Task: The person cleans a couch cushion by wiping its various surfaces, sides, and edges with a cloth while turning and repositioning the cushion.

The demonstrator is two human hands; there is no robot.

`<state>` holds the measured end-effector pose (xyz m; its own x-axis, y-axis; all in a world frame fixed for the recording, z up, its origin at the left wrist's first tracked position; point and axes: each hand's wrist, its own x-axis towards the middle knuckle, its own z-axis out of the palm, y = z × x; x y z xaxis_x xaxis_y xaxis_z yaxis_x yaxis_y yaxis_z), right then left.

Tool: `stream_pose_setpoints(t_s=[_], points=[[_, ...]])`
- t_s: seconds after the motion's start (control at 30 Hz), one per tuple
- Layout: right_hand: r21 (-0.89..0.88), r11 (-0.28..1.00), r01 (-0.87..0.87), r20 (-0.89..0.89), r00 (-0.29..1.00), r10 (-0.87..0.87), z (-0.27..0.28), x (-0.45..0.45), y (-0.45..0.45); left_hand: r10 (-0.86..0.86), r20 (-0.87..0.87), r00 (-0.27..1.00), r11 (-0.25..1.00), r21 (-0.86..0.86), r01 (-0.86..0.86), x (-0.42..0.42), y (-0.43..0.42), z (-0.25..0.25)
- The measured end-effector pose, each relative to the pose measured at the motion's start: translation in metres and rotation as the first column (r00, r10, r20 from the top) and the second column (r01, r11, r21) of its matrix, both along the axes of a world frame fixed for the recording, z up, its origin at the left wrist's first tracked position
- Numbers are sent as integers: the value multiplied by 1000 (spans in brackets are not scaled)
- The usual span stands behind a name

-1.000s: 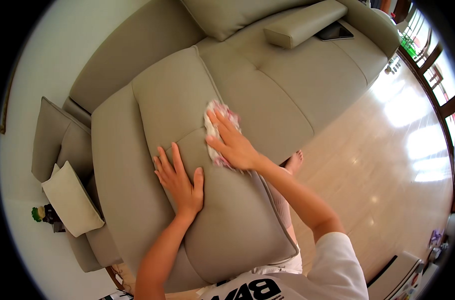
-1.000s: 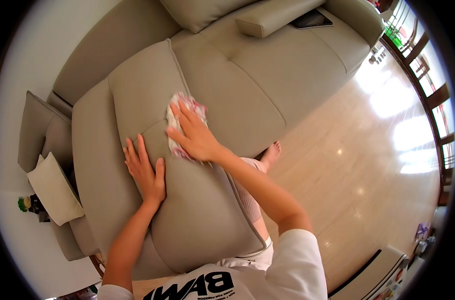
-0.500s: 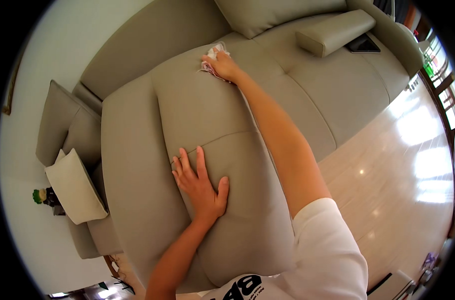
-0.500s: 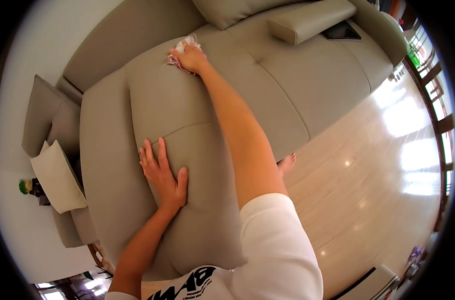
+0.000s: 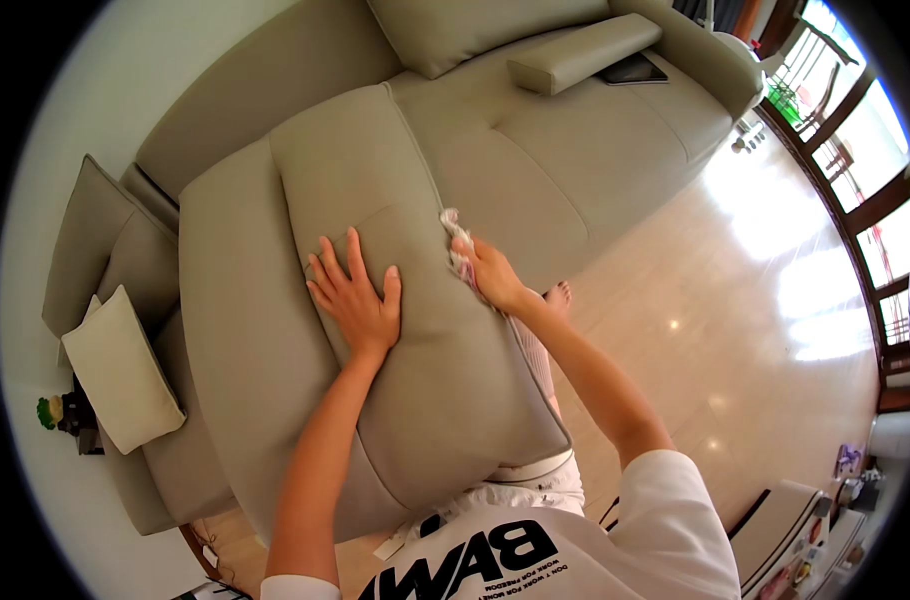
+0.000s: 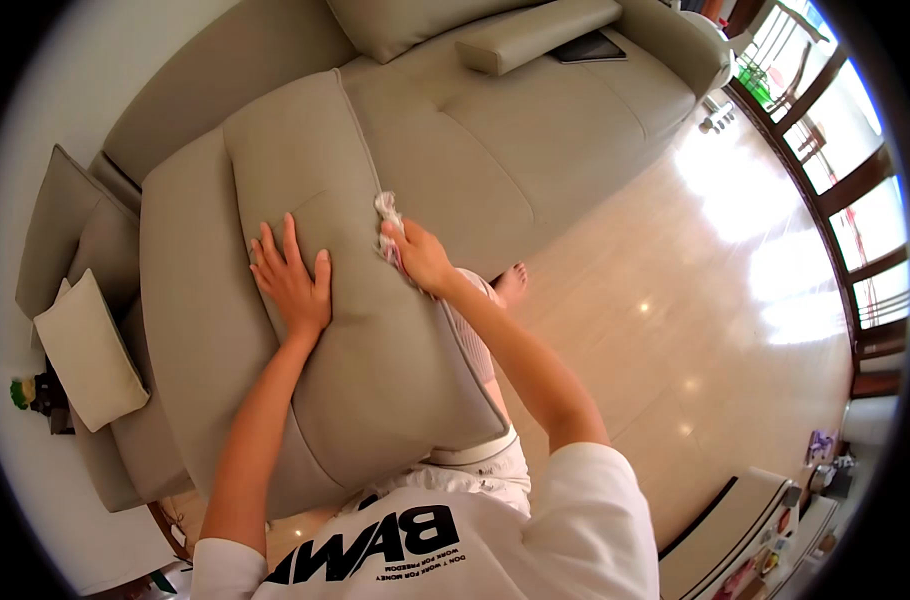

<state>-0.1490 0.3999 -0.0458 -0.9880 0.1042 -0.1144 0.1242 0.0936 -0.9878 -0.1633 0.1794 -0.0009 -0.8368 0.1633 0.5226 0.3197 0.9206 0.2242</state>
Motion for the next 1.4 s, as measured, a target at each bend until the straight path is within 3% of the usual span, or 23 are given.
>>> stream_pose_setpoints(t_s=[0.07, 0.17, 0.2, 0.33, 0.43, 0.53, 0.63, 0.73, 0.87, 0.97, 1.07, 1.17, 1.27, 1.4], points=[[76, 996, 35, -46, 998, -31, -4, 47, 1, 2, 32, 999, 1000, -17, -1, 1, -1, 2], [230, 973, 34, 30, 999, -43, 31, 119, 1, 12, -2, 1000, 999, -47, -12, -2, -4, -1], [127, 990, 66, 2, 998, -66, 33, 140, -5, 5, -6, 1000, 999, -47, -5, -2, -4, -3], [253, 965, 72, 72, 993, -93, 40, 221, -15, -5, -26, 1000, 999, -45, 4, -5, -8, -1], [307, 940, 146, -116, 986, -116, 26, 284, -17, -6, -21, 1000, 999, -42, 5, -6, -9, -1], [363, 928, 86, -63, 996, -67, 44, 327, -11, -9, -16, 1000, 999, -40, 8, -9, -11, -2], [345, 938, -35, 58, 998, 16, 45, 336, -11, -4, -9, 1000, 999, -38, 4, -7, -9, -1], [505, 863, -13, -107, 991, 78, 23, 309, -23, 6, 17, 1000, 999, -32, -5, -8, -10, -2], [345, 938, -41, -138, 986, 94, 38, 228, -29, 2, 44, 999, 999, -33, -1, -7, -13, -1], [335, 942, 15, -176, 983, 46, 25, 189, -33, -5, 52, 999, 999, -49, 8, -5, -15, 1], [298, 954, 10, -232, 971, 62, 33, 215, -27, -40, 113, 993, 999, -26, 44, 1, -20, 3], [380, 918, -113, -101, 981, 163, 24, 278, -13, -117, 170, 978, 993, -11, 121, 16, -30, 4], [447, 891, -76, -123, 982, 146, 13, 324, -8, -145, 263, 954, 989, 28, 143, 39, -35, 7], [473, 881, -13, -220, 967, 132, 24, 318, -20, -166, 279, 946, 986, 45, 160, 51, -33, 9]])
